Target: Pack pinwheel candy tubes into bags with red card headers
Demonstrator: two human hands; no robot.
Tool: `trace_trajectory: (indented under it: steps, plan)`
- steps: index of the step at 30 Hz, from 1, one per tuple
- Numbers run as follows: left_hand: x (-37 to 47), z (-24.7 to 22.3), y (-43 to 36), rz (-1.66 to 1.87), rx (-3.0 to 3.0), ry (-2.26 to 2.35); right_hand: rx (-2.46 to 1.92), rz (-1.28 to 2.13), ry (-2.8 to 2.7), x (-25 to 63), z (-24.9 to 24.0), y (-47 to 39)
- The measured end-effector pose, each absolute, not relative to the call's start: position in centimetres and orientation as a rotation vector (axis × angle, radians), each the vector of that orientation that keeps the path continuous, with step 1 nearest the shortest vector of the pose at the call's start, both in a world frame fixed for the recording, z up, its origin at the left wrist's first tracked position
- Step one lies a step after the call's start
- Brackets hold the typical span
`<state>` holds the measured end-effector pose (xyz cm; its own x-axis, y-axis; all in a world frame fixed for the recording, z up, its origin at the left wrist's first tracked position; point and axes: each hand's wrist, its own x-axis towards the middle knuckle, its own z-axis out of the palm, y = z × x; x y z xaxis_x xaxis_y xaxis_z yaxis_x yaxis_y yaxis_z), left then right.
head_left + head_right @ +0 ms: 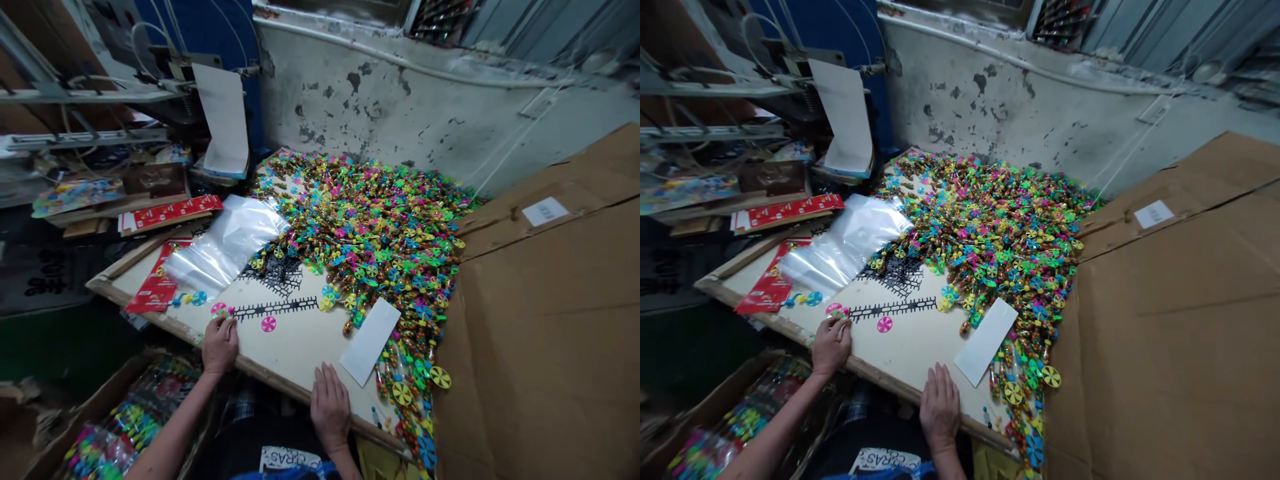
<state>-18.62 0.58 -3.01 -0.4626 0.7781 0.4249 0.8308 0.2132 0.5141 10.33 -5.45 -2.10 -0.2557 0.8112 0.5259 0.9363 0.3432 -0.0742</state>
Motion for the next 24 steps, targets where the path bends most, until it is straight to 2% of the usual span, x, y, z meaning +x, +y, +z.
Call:
trace_trajectory:
  steps: [11,24]
  plan:
    - [-17.9,-1.5,1.0,-0.914,-1.564,-2.564,-1.501,-0.373,-2.27,10.9,-2.9,-5.1]
    - [-18.0,-2.0,0.5,-1.057,-1.523,-2.522,-1.415,-0.396,-2.263,10.8,-2.6,-4.5]
